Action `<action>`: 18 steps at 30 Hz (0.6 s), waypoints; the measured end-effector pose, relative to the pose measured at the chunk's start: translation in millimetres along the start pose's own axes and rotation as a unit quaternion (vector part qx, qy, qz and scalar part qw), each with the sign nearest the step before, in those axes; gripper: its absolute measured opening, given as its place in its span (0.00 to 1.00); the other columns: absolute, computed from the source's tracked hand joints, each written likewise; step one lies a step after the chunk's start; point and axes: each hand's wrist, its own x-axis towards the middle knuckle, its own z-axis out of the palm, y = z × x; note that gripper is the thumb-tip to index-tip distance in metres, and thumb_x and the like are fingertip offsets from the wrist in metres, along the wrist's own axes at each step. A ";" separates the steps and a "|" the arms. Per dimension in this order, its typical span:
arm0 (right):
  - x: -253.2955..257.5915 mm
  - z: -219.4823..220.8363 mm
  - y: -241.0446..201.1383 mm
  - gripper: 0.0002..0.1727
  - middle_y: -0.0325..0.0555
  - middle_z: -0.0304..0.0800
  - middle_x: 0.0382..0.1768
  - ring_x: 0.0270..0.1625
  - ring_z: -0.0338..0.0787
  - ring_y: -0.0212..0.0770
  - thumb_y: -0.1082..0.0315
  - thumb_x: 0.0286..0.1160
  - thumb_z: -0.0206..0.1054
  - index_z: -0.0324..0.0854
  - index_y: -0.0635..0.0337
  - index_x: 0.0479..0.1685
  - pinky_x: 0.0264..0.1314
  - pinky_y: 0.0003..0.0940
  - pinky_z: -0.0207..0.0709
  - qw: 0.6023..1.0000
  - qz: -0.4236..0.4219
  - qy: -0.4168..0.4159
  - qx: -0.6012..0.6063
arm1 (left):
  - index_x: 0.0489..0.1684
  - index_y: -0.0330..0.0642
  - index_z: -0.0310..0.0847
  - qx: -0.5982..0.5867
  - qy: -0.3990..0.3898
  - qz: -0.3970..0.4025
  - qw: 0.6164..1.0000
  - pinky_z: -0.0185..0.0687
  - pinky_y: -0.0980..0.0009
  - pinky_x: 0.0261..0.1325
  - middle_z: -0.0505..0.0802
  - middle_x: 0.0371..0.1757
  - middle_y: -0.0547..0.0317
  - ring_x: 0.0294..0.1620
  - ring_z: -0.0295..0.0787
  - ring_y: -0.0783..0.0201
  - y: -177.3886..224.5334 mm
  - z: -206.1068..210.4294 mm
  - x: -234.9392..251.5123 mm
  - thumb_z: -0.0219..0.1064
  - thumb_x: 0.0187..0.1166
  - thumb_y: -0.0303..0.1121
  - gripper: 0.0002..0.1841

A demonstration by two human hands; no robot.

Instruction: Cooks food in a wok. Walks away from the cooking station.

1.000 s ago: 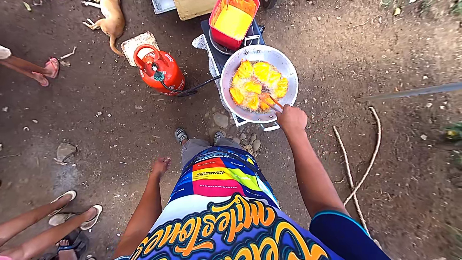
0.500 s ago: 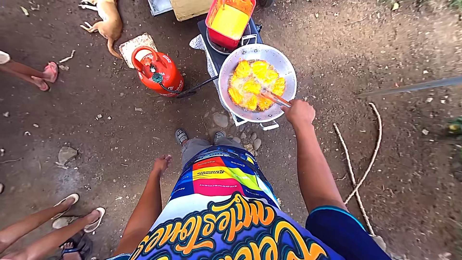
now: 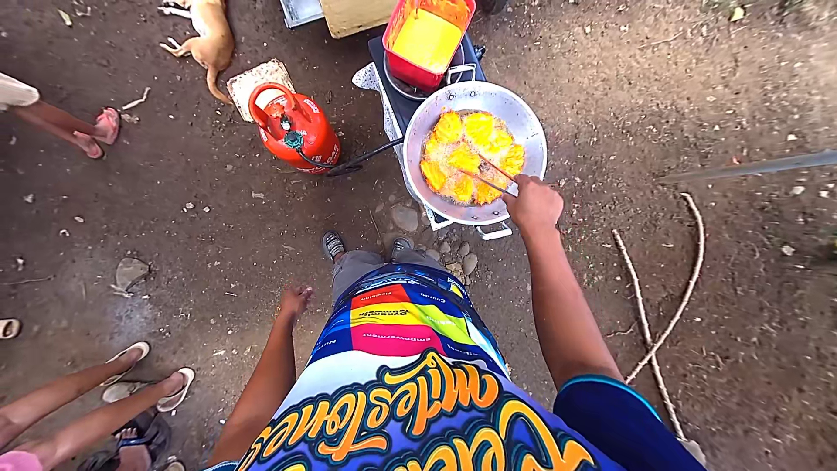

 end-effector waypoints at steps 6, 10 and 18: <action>5.6 -2.2 4.6 0.22 0.64 0.88 0.62 0.60 0.88 0.73 0.57 0.78 0.71 0.85 0.58 0.67 0.53 0.76 0.78 0.999 -0.013 0.017 -0.029 | 0.74 0.37 0.75 -0.023 0.004 0.011 1.000 0.86 0.59 0.54 0.91 0.59 0.46 0.49 0.91 0.58 8.7 -4.8 -3.7 0.56 0.93 0.38 0.19; 5.9 -15.2 12.9 0.21 0.67 0.88 0.60 0.59 0.88 0.75 0.56 0.80 0.69 0.85 0.58 0.65 0.50 0.78 0.77 0.999 0.024 0.028 -0.037 | 0.75 0.37 0.74 -0.021 0.005 0.010 1.000 0.86 0.61 0.51 0.91 0.59 0.46 0.47 0.90 0.60 14.5 -6.2 -5.1 0.56 0.93 0.38 0.19; 8.2 -1.8 7.8 0.21 0.61 0.89 0.61 0.62 0.88 0.71 0.59 0.75 0.73 0.86 0.56 0.66 0.54 0.76 0.78 0.998 -0.043 0.036 -0.029 | 0.75 0.38 0.75 -0.008 0.006 0.005 1.000 0.87 0.58 0.56 0.91 0.61 0.45 0.51 0.92 0.56 9.8 -1.1 -0.7 0.59 0.92 0.39 0.20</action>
